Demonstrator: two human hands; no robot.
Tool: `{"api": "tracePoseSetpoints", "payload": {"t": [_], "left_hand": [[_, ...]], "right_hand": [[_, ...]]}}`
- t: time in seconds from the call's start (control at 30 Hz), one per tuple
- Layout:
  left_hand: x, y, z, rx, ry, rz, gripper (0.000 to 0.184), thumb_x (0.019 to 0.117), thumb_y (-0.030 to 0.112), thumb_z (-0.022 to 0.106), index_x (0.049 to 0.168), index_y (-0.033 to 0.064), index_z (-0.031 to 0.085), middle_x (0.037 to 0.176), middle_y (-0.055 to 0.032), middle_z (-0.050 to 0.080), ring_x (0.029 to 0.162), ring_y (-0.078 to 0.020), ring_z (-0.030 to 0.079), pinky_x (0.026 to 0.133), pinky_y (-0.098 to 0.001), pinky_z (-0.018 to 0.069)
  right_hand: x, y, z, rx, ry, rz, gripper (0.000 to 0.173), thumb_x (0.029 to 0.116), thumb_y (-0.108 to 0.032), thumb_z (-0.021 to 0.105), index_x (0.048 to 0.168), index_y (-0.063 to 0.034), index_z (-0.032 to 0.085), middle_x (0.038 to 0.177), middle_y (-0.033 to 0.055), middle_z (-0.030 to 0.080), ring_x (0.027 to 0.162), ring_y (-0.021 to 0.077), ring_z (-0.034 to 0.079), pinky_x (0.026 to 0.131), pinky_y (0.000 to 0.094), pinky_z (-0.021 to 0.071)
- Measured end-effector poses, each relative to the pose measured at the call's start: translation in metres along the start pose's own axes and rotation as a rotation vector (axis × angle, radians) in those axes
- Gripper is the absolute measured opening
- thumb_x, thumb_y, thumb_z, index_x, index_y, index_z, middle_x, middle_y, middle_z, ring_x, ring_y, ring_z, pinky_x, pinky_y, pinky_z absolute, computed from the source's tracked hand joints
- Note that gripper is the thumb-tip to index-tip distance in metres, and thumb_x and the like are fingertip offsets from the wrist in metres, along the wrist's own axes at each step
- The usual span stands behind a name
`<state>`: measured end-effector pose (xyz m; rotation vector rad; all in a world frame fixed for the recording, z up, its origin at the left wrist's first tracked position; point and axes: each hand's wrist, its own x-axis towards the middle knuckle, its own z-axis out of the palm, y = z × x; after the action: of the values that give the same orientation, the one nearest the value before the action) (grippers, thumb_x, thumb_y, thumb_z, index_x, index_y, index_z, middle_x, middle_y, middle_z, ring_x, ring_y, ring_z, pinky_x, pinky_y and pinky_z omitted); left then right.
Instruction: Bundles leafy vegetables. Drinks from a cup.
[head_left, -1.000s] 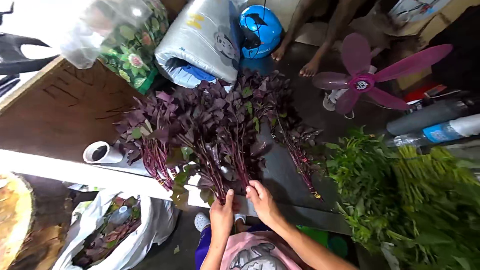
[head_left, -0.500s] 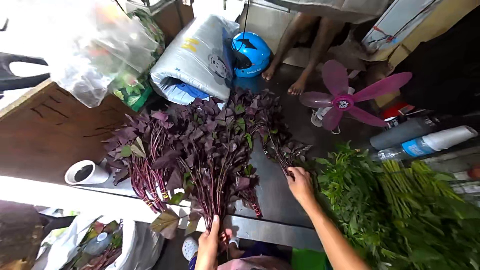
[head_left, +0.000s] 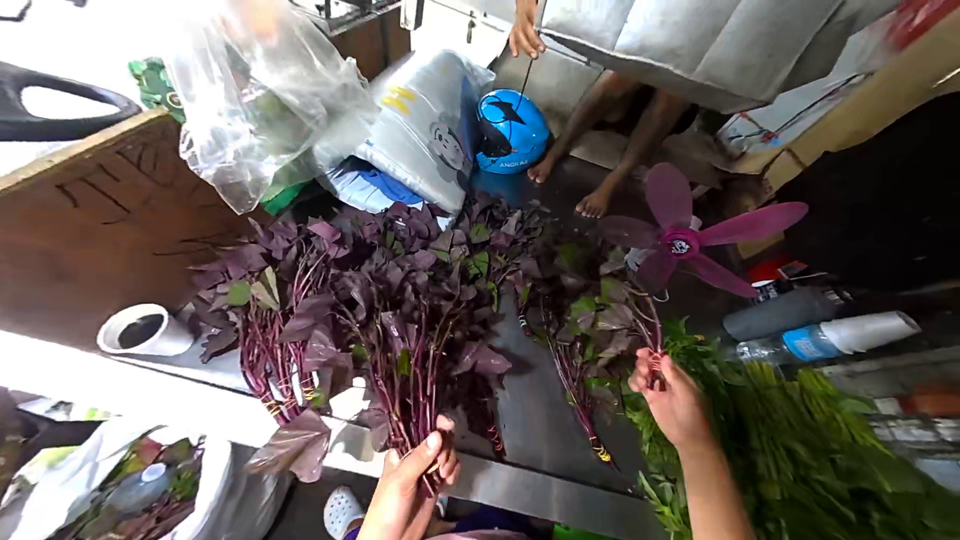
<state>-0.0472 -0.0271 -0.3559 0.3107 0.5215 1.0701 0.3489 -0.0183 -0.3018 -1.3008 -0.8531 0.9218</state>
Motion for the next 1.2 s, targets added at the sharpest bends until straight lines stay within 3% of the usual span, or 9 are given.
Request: {"api": "tracePoseSetpoints", "payload": {"t": [0.1, 0.27, 0.4, 0.57, 0.63, 0.8, 0.93, 1.07, 1.2], "left_hand": [[0.006, 0.003, 0.019, -0.024, 0.006, 0.032, 0.036, 0.0845, 0.024, 0.083, 0.115, 0.0093, 0.072, 0.069, -0.0035, 0.066, 0.061, -0.0156, 0.067, 0.067, -0.0385, 0.0626], [0.033, -0.025, 0.013, 0.097, 0.092, -0.127, 0.025, 0.0962, 0.008, 0.061, 0.120, 0.0006, 0.065, 0.073, -0.0062, 0.068, 0.068, -0.0205, 0.069, 0.080, -0.0458, 0.0617], [0.032, -0.058, 0.013, 0.182, 0.265, -0.218, 0.029, 0.0984, 0.007, 0.064, 0.124, -0.0058, 0.060, 0.101, -0.0163, 0.074, 0.093, -0.0253, 0.073, 0.087, -0.0430, 0.0612], [0.021, -0.059, 0.001, 0.120, 0.288, -0.295, 0.033, 0.0996, 0.007, 0.062, 0.129, -0.0024, 0.052, 0.106, -0.0161, 0.073, 0.097, -0.0251, 0.073, 0.089, -0.0425, 0.0612], [0.022, -0.052, 0.001, 0.170, 0.276, -0.287, 0.033, 0.0951, 0.004, 0.066, 0.125, -0.0032, 0.055, 0.102, -0.0165, 0.074, 0.093, -0.0252, 0.074, 0.086, -0.0425, 0.0622], [0.007, 0.013, -0.011, 0.225, 0.060, -0.180, 0.037, 0.0883, 0.003, 0.068, 0.123, -0.0038, 0.058, 0.110, -0.0242, 0.074, 0.097, -0.0378, 0.074, 0.089, -0.0517, 0.0619], [-0.007, 0.087, -0.019, 0.259, -0.295, -0.120, 0.034, 0.0944, 0.016, 0.072, 0.128, 0.0126, 0.067, 0.113, -0.0203, 0.073, 0.087, -0.0329, 0.076, 0.079, -0.0461, 0.0650], [-0.016, 0.134, -0.004, 0.392, -0.470, -0.022, 0.026, 0.0982, 0.017, 0.068, 0.124, 0.0145, 0.069, 0.094, -0.0125, 0.076, 0.080, -0.0256, 0.076, 0.075, -0.0414, 0.0660], [-0.008, 0.154, 0.025, 0.456, -0.601, -0.008, 0.027, 0.0981, 0.016, 0.068, 0.125, 0.0176, 0.068, 0.096, -0.0056, 0.077, 0.079, -0.0172, 0.076, 0.073, -0.0330, 0.0654]], "right_hand": [[-0.021, -0.010, 0.007, -0.133, -0.020, -0.090, 0.043, 0.1027, -0.047, 0.053, 0.119, -0.0094, 0.067, 0.081, -0.0095, 0.064, 0.068, 0.0034, 0.060, 0.066, 0.0220, 0.0551], [-0.070, 0.017, 0.084, -0.435, -0.055, -0.095, 0.033, 0.1009, -0.022, 0.055, 0.121, 0.0007, 0.068, 0.089, -0.0001, 0.069, 0.073, 0.0047, 0.063, 0.067, 0.0242, 0.0568], [-0.120, 0.066, 0.155, -0.608, -0.254, 0.110, 0.033, 0.1009, -0.018, 0.057, 0.120, 0.0046, 0.070, 0.116, 0.0177, 0.070, 0.106, 0.0214, 0.068, 0.096, 0.0392, 0.0564], [-0.130, 0.079, 0.164, -0.775, -0.490, 0.029, 0.035, 0.1032, -0.024, 0.057, 0.118, 0.0041, 0.071, 0.125, 0.0191, 0.069, 0.123, 0.0268, 0.063, 0.110, 0.0414, 0.0486], [-0.123, 0.069, 0.157, -0.844, -0.656, 0.042, 0.043, 0.1049, -0.033, 0.055, 0.129, 0.0012, 0.067, 0.135, 0.0188, 0.065, 0.131, 0.0253, 0.059, 0.114, 0.0404, 0.0452], [-0.092, 0.029, 0.136, -0.659, -1.137, 0.459, 0.047, 0.1067, -0.030, 0.052, 0.145, -0.0035, 0.055, 0.109, 0.0181, 0.072, 0.095, 0.0261, 0.071, 0.091, 0.0462, 0.0575], [-0.067, 0.062, 0.071, -0.912, -0.624, 0.505, 0.043, 0.1044, -0.029, 0.056, 0.141, -0.0063, 0.059, 0.115, 0.0198, 0.071, 0.101, 0.0322, 0.071, 0.093, 0.0526, 0.0575], [-0.063, 0.103, 0.007, -1.116, -0.086, 0.395, 0.040, 0.0928, -0.018, 0.072, 0.125, 0.0040, 0.065, 0.122, 0.0308, 0.063, 0.111, 0.0436, 0.064, 0.098, 0.0594, 0.0514], [-0.068, 0.140, -0.023, -1.139, -0.045, 0.523, 0.059, 0.0903, -0.023, 0.079, 0.139, 0.0011, 0.055, 0.130, 0.0295, 0.060, 0.120, 0.0447, 0.060, 0.103, 0.0607, 0.0476]]}}
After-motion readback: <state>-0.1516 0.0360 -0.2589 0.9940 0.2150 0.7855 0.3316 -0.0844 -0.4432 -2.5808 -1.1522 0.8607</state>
